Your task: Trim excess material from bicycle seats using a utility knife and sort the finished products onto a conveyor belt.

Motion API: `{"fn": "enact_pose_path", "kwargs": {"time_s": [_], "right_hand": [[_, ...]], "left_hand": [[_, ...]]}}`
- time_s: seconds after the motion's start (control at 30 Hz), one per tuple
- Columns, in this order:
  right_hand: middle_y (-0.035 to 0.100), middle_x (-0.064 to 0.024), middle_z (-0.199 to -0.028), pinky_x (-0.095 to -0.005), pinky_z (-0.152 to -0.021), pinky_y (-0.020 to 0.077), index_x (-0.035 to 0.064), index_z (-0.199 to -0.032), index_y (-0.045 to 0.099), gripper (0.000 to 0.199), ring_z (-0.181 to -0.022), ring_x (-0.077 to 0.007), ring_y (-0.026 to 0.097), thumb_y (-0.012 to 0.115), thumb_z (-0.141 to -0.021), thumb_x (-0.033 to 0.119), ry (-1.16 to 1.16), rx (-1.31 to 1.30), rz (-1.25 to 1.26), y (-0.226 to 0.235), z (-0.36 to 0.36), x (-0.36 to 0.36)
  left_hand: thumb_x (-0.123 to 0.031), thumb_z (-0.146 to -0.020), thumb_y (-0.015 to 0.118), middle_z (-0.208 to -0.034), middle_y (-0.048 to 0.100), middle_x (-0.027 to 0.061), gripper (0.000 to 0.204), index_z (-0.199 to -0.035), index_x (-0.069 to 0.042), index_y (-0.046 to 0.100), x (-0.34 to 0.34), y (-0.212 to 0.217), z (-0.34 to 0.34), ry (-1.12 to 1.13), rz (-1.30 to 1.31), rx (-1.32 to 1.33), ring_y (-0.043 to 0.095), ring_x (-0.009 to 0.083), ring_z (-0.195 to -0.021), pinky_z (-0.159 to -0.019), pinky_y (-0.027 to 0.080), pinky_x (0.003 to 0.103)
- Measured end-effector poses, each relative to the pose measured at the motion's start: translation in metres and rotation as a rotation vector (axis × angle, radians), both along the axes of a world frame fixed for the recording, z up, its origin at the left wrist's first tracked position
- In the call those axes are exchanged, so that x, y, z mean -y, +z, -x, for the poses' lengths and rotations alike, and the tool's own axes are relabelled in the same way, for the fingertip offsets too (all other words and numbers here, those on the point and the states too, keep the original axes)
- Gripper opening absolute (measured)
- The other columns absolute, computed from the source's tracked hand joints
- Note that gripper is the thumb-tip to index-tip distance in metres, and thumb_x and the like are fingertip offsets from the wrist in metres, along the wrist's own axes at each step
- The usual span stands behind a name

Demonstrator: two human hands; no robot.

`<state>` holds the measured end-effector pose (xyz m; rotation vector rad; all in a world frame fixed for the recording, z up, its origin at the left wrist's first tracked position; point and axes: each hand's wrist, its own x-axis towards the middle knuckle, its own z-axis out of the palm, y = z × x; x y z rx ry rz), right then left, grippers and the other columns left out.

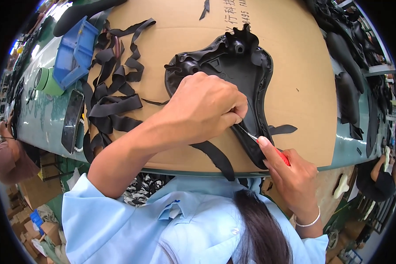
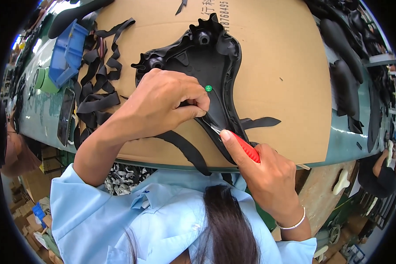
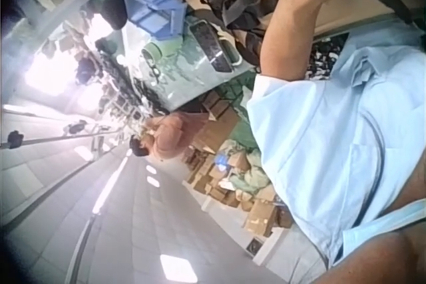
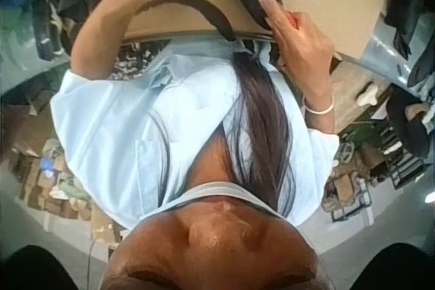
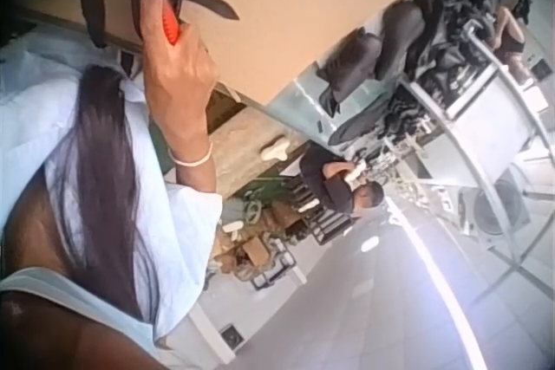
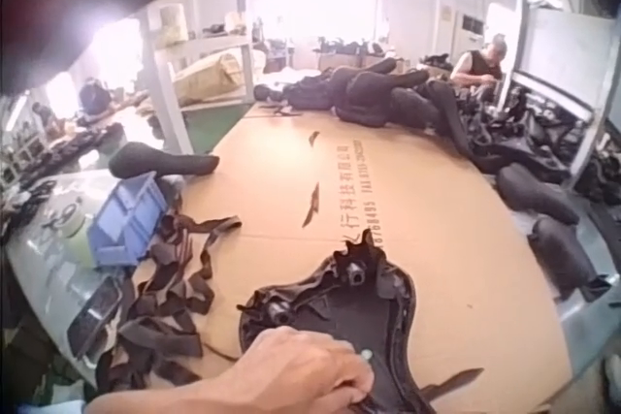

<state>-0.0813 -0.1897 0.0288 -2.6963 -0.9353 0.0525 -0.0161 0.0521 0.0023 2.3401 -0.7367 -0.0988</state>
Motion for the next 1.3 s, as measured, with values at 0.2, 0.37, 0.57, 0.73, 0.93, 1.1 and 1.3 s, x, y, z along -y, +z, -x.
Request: {"fn": "enact_pose_path", "kwargs": {"time_s": [0.2,0.37,0.57,0.73,0.93,1.1,1.3], "right_hand": [[0.042,-0.0051,-0.063,-0.0314,-0.046,0.0381,0.0223,-0.129,0.057,0.063,-0.052,-0.0186,0.047,0.064,-0.07,0.003,0.089,0.034,0.229,0.032,-0.005,0.016],[0.052,-0.0089,-0.07,-0.0314,-0.053,0.0418,0.0168,-0.122,0.062,0.055,-0.057,-0.0204,0.049,0.064,-0.073,-0.006,-0.052,0.046,0.16,0.032,-0.021,0.035],[0.056,-0.011,-0.108,-0.0248,-0.055,0.0489,0.0048,-0.145,0.026,0.052,-0.06,-0.0113,0.055,0.041,-0.095,0.011,-0.534,-1.073,-0.827,0.006,-0.01,0.009],[0.05,-0.0092,-0.122,-0.024,-0.052,0.0514,0.0015,-0.144,0.021,0.052,-0.065,-0.0125,0.056,0.041,-0.098,0.015,-0.546,-1.298,-1.069,0.003,-0.018,-0.015],[0.056,-0.009,-0.109,-0.0235,-0.056,0.0487,0.001,-0.144,0.024,0.052,-0.065,-0.011,0.055,0.042,-0.097,0.014,-0.44,-1.225,-0.753,0.023,-0.015,-0.017],[0.059,-0.0083,-0.101,-0.0235,-0.059,0.0474,0.0013,-0.143,0.029,0.052,-0.065,-0.0092,0.055,0.045,-0.094,0.014,-0.399,-1.092,-0.554,0.04,-0.011,-0.018],[0.061,-0.0106,-0.107,-0.0226,-0.061,0.0488,0.0009,-0.135,0.037,0.046,-0.062,-0.0103,0.057,0.049,-0.092,0.013,-0.522,-1.068,-0.923,0.042,0.001,-0.004]], "left_hand": [[-0.008,-0.072,0.064,-0.071,0.062,0.0086,0.007,-0.077,-0.004,0.064,-0.002,-0.001,0.001,0.072,0.051,-0.029,0.061,0.0262,-0.065,-0.059,0.046,0.034],[-0.009,-0.074,0.064,-0.069,0.061,0.011,0.007,-0.076,-0.003,0.063,0.017,0.001,0.017,0.291,0.12,-0.07,0.061,0.0249,-0.064,-0.058,0.047,0.033],[-0.012,-0.068,0.064,-0.064,0.059,0.0078,0.012,-0.073,-0.001,0.063,0.018,-0.001,-0.029,0.097,0.206,-0.293,0.058,0.0174,-0.059,-0.056,0.044,0.029],[-0.013,-0.07,0.066,-0.061,0.056,0.0012,0.013,-0.072,0.0,0.064,0.016,-0.001,-0.031,0.179,0.325,-0.459,0.051,0.0063,-0.059,-0.054,0.039,0.023],[-0.01,-0.075,0.067,-0.069,0.058,-0.0012,0.01,-0.077,0.0,0.064,0.015,-0.007,-0.029,0.215,0.545,-0.612,0.052,0.0054,-0.065,-0.061,0.04,0.02],[-0.01,-0.079,0.068,-0.077,0.059,-0.0018,0.011,-0.082,-0.001,0.064,0.012,-0.01,-0.029,0.173,0.818,-0.651,0.053,0.0053,-0.072,-0.065,0.041,0.019],[-0.013,-0.081,0.068,-0.079,0.058,-0.0034,0.011,-0.082,-0.003,0.064,0.013,-0.004,-0.018,0.238,0.904,-0.421,0.053,0.005,-0.074,-0.068,0.04,0.019]]}}
